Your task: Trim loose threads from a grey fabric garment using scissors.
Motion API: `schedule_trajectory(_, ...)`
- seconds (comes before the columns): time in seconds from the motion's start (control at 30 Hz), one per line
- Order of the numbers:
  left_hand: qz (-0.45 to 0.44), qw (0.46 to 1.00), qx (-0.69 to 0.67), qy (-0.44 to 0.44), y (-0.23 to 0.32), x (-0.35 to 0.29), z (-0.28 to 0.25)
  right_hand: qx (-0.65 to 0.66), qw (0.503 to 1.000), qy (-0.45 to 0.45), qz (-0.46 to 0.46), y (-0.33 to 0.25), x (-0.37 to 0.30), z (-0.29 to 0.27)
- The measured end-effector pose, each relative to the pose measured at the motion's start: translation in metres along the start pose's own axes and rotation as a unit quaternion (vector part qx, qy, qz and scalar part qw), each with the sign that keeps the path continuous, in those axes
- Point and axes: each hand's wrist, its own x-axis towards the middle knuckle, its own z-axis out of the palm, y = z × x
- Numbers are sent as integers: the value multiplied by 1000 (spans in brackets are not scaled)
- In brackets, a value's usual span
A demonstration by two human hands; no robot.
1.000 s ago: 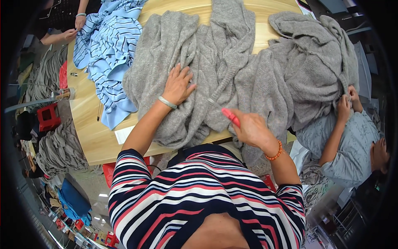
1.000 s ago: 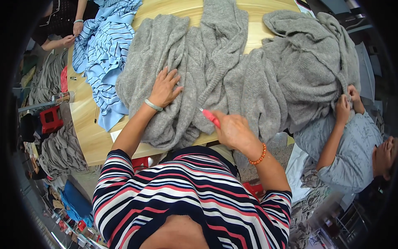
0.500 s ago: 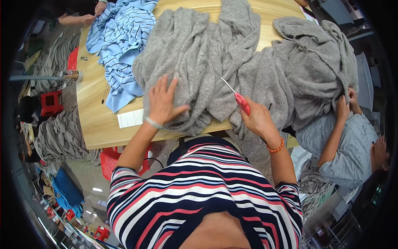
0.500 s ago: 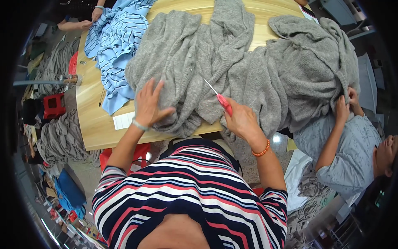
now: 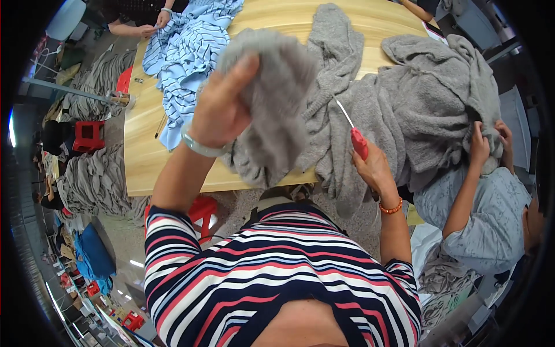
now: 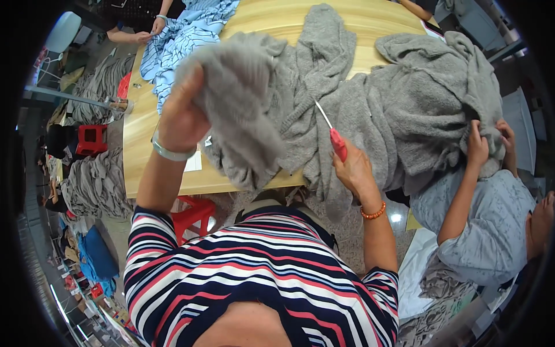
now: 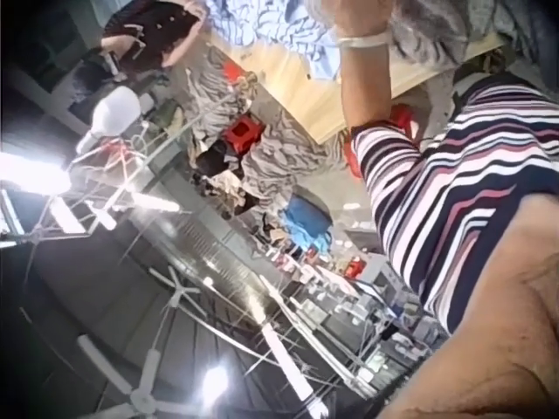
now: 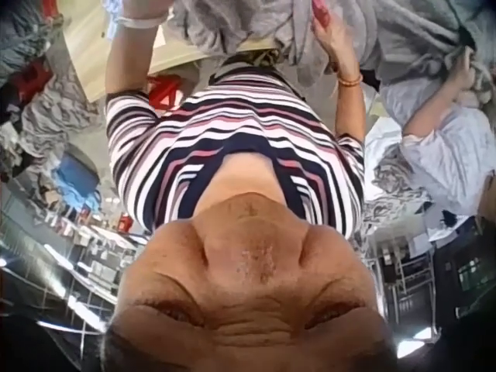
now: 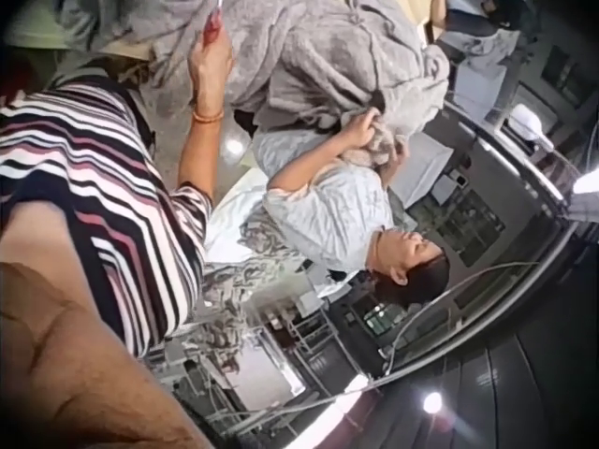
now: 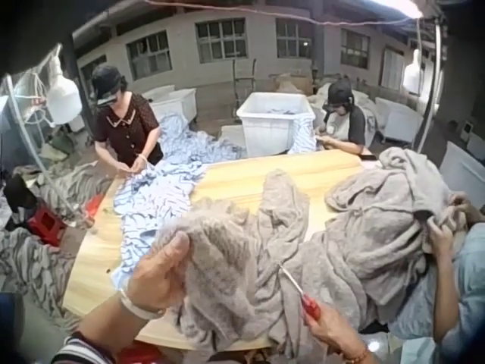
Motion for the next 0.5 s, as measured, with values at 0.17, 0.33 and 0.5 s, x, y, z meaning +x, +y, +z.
schedule_trajectory(0.17,221,941,-98,-235,29,62,77,91,990,106,-2,4,1,-24)
schedule_trajectory(0.33,314,946,52,57,70,6,25,110,989,97,30,0,7,-36)
schedule_trajectory(0.5,137,889,92,428,6,-65,-166,61,994,88,13,24,13,-11)
